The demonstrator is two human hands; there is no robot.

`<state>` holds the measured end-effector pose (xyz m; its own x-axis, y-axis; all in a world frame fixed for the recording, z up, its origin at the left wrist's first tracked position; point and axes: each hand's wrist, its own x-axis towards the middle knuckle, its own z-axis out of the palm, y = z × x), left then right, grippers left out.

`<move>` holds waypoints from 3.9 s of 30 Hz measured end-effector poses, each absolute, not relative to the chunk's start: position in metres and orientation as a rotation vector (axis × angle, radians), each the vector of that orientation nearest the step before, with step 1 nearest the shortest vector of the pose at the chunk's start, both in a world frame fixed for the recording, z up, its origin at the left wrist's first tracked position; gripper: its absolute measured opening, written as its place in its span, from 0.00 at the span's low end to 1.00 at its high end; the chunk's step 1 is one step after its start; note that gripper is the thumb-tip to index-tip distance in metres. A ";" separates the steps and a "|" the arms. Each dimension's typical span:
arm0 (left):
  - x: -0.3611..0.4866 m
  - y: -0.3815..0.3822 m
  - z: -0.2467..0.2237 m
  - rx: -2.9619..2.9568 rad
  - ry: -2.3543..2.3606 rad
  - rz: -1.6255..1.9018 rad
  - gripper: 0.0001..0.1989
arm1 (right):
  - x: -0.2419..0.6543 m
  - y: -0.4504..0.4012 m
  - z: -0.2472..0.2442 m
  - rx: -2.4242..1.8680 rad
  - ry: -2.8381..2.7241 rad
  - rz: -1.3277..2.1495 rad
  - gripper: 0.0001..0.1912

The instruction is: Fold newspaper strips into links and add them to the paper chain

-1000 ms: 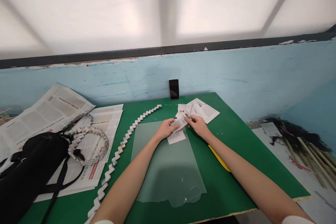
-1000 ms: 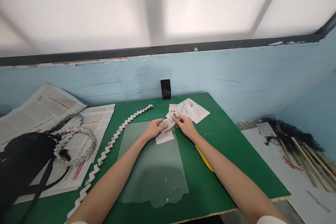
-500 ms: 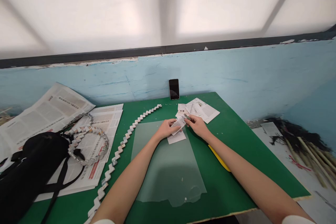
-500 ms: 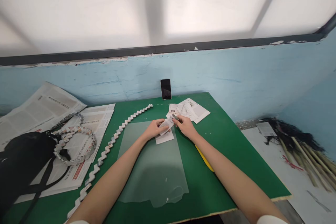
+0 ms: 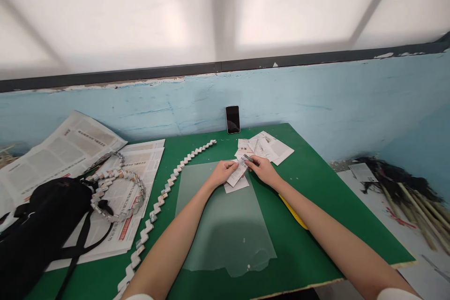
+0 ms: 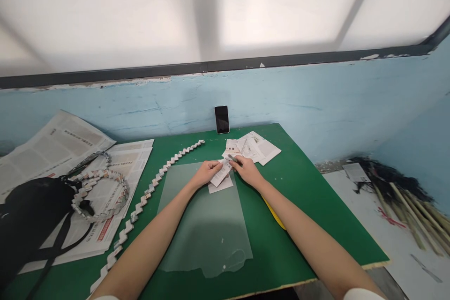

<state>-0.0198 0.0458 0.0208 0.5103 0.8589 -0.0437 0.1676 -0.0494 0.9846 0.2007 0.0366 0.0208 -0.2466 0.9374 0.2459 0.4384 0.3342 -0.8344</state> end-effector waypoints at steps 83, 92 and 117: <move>-0.017 0.055 0.010 1.366 0.993 0.973 0.27 | 0.204 0.041 0.015 -1.108 -1.501 1.026 0.20; -0.018 0.061 0.002 1.254 0.996 1.151 0.25 | 0.207 0.040 0.017 -1.112 -1.419 0.943 0.21; -0.022 0.052 0.017 1.193 0.720 0.979 0.14 | 0.204 0.039 0.020 -1.018 -1.403 1.017 0.08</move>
